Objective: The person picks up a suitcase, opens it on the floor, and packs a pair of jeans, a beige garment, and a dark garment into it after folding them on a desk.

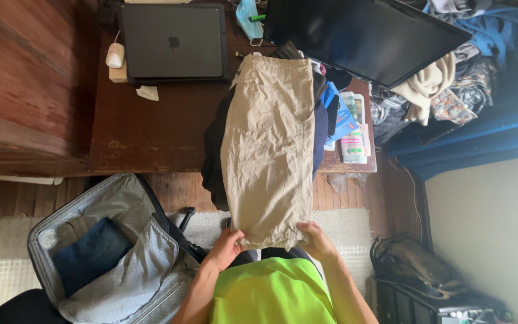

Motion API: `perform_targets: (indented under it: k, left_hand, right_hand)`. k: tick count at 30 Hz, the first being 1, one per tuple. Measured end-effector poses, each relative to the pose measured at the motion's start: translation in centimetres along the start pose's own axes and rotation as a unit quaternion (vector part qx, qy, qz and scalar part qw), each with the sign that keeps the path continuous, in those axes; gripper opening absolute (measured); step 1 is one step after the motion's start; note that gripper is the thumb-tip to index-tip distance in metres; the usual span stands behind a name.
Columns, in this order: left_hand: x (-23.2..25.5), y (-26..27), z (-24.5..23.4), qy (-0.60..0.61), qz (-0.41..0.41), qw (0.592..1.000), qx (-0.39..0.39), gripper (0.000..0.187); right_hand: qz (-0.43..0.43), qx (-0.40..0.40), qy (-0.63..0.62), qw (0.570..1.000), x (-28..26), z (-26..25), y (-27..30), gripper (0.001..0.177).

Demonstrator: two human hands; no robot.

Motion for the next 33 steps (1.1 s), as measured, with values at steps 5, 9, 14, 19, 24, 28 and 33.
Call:
perform_targets:
  k: [5, 9, 14, 19, 24, 28, 33]
  left_hand:
    - [2.2, 4.7, 2.5, -0.106, 0.024, 0.974, 0.2, 0.055]
    - [5.7, 9.4, 7.6, -0.171, 0.057, 0.944, 0.277, 0.093]
    - [9.1, 11.6, 10.9, -0.154, 0.113, 0.957, 0.217, 0.102]
    - [13.6, 10.0, 11.2, -0.164, 0.057, 0.978, 0.117, 0.056]
    - [23.6, 4.9, 14.1, -0.086, 0.092, 0.99, 0.063, 0.068]
    - [29.7, 1.3, 16.9, -0.16, 0.159, 0.954, 0.196, 0.071]
    - [26.6, 2.7, 21.9, -0.615, 0.448, 0.537, 0.364, 0.055]
  right_hand:
    - [-0.035, 0.023, 0.267, 0.963, -4.9, 3.3, 3.3, 0.088]
    - [-0.1, 0.072, 0.365, 0.923, -7.0, 3.3, 5.1, 0.086]
    - [-0.163, -0.077, 0.365, 0.913, -8.2, 2.5, 3.8, 0.039]
    - [-0.054, -0.119, 0.102, 0.986, -15.0, 5.9, -0.2, 0.066]
    - [0.001, -0.087, -0.006, 0.996, -21.8, 10.5, -8.0, 0.097]
    - [-0.027, 0.03, 0.039, 0.998, -24.1, 12.7, -13.5, 0.077]
    - [-0.287, 0.064, 0.58, 0.759, -23.6, 16.4, -13.2, 0.065]
Point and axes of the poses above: each hand's wrist, its own y-axis away from the middle knuckle, its own z-axis out of the palm, x = y × z, the point moved 6 cm from there along -y, towards the middle knuckle, and after that the axes turned 15 degrees about -z, right-handed, at the moved point
